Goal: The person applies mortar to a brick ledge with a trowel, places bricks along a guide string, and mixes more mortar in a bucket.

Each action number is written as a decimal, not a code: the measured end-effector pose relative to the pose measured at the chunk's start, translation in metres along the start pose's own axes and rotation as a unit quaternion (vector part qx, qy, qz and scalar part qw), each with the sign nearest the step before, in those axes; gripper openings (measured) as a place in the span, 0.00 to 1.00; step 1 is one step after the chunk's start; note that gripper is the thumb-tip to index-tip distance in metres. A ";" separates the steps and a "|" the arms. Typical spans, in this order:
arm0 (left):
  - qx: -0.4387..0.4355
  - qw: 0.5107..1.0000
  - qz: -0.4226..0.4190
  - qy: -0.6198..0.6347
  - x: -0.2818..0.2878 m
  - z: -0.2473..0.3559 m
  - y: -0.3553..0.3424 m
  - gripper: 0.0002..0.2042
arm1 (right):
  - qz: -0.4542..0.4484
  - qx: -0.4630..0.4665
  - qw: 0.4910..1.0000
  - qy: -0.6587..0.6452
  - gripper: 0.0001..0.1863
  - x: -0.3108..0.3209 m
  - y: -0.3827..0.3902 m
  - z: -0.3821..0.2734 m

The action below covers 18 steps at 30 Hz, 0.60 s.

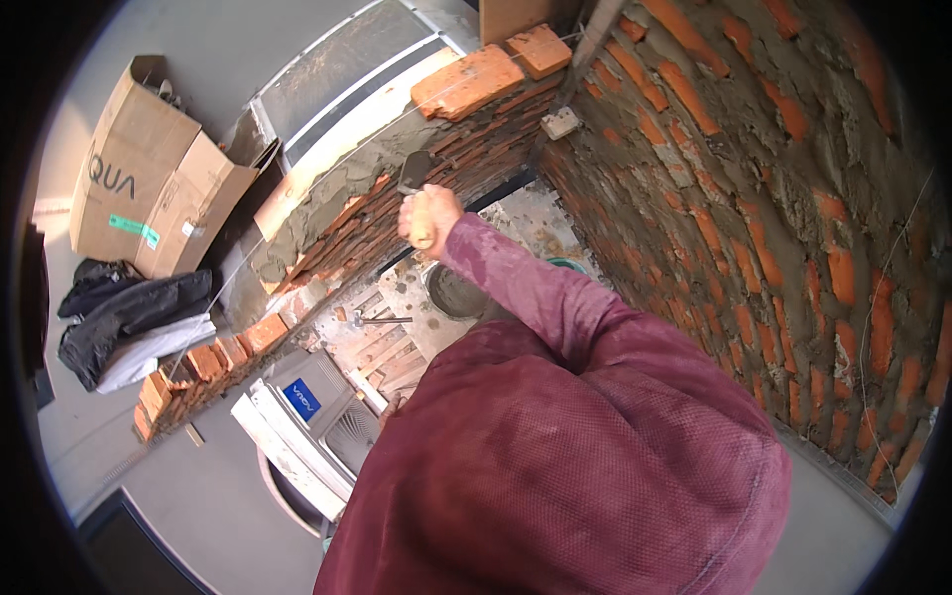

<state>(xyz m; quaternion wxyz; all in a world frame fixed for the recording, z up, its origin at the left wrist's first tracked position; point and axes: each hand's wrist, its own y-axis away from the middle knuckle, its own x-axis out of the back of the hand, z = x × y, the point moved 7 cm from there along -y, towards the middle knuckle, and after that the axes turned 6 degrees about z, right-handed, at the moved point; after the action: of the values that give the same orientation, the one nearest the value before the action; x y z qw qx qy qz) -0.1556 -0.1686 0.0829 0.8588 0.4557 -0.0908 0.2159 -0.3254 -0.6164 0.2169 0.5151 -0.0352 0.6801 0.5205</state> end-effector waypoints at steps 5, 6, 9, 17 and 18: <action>-0.033 0.988 0.097 0.119 0.019 -0.080 0.024 0.25 | -0.030 0.036 0.999 0.001 0.17 0.004 -0.005 -0.002; -0.020 0.978 0.113 0.174 0.018 -0.104 0.037 0.24 | -0.042 0.012 0.998 0.052 0.16 0.008 0.002 0.009; -0.011 0.981 0.157 0.115 0.017 -0.185 0.074 0.19 | -0.011 -0.052 0.965 0.257 0.19 0.064 0.038 0.047; 0.320 0.886 0.257 0.216 -0.098 -0.417 0.144 0.22 | 0.074 0.172 0.284 0.940 0.16 0.253 -0.084 0.083; 0.327 0.881 0.253 0.231 -0.116 -0.436 0.147 0.22 | -0.014 0.224 0.058 0.973 0.17 0.284 -0.116 0.062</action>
<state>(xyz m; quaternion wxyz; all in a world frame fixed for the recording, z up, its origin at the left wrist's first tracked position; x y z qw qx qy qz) -0.3435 0.2286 -0.0971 0.5737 0.6091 0.0738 0.5426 -0.3489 -0.4848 -0.0661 -0.6163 -0.4027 0.6565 -0.1641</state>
